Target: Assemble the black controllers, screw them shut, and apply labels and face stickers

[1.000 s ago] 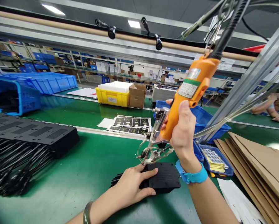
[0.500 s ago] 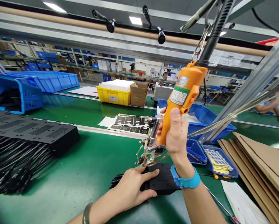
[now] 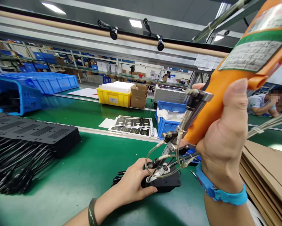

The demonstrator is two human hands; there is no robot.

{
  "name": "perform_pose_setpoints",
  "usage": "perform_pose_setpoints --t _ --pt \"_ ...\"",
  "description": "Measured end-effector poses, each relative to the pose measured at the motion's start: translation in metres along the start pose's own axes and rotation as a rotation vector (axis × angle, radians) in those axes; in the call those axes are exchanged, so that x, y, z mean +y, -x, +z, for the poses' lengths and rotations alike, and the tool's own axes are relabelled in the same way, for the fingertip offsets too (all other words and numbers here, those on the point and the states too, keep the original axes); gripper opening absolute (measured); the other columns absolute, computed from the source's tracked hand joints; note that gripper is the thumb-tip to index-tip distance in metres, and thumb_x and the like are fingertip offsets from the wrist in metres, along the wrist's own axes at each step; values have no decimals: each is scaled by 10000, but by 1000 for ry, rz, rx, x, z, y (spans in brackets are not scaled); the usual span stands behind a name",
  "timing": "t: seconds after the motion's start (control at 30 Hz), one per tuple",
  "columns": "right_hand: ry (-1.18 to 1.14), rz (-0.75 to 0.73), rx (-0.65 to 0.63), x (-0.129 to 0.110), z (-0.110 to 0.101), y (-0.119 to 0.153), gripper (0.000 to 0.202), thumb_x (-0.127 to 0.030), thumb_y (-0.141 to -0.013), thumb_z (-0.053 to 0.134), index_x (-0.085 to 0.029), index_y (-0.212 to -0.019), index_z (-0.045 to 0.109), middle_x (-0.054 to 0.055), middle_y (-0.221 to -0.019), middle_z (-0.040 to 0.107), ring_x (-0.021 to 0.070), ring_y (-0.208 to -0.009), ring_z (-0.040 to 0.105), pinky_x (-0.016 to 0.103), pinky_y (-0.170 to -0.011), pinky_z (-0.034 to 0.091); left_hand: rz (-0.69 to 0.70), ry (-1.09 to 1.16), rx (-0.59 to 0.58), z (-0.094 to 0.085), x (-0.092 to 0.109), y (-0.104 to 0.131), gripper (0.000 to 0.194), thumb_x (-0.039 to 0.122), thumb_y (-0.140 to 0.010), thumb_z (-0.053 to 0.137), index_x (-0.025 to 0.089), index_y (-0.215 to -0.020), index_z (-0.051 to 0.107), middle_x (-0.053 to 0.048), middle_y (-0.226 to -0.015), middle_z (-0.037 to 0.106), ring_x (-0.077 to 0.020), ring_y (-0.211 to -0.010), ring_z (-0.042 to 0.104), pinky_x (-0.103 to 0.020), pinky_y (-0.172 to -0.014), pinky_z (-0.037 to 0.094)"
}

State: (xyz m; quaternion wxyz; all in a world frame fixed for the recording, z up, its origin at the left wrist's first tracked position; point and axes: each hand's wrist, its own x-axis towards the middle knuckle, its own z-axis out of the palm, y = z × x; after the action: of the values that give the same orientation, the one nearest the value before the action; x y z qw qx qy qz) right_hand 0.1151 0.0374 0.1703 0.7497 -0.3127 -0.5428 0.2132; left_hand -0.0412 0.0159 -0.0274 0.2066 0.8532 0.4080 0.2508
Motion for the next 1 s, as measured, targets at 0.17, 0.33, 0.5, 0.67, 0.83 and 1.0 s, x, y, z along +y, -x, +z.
perform_pose_setpoints --t 0.17,0.33,0.5,0.67,0.83,1.0 --pt "5 104 -14 15 -2 23 559 -729 -809 495 -217 -927 684 -13 -527 510 147 -390 455 287 -308 341 36 19 50 6 -5 -1 533 407 -687 853 250 -1166 679 -118 -1241 562 -313 -1145 562 -459 -956 512" --pt "-96 232 -41 31 -2 46 483 -646 -873 498 -214 -1013 664 -26 -590 536 129 -417 513 251 -329 378 70 11 107 11 -10 -1 554 412 -670 845 230 -1163 669 -127 -1230 572 -325 -1102 582 -477 -937 522" --pt "-21 210 -73 37 -5 56 451 -604 -941 420 -234 -1044 656 -18 -624 575 128 -435 544 248 -353 410 133 -16 165 13 -10 -1 485 427 -710 788 280 -1158 672 -93 -1197 596 -294 -1041 597 -435 -913 526" --pt "10 210 -43 38 -6 66 441 -612 -935 440 -235 -1049 639 -14 -675 580 122 -469 556 236 -361 423 159 -37 233 24 -15 -2 405 438 -723 753 266 -1085 695 -88 -1063 616 -275 -953 598 -407 -863 526" --pt "13 222 -12 39 -7 77 382 -569 -917 504 -225 -971 660 -1 -696 581 120 -490 539 243 -384 428 186 -24 261 32 -20 -3 316 441 -748 722 255 -1004 712 -87 -1006 608 -275 -969 584 -387 -840 518" --pt "-86 270 -59 31 -12 65 493 -689 -824 517 -227 -963 618 -36 -585 504 129 -419 476 261 -353 394 121 35 181 21 -10 -3 318 381 -678 797 235 -953 734 -92 -1019 610 -278 -987 598 -361 -802 533"
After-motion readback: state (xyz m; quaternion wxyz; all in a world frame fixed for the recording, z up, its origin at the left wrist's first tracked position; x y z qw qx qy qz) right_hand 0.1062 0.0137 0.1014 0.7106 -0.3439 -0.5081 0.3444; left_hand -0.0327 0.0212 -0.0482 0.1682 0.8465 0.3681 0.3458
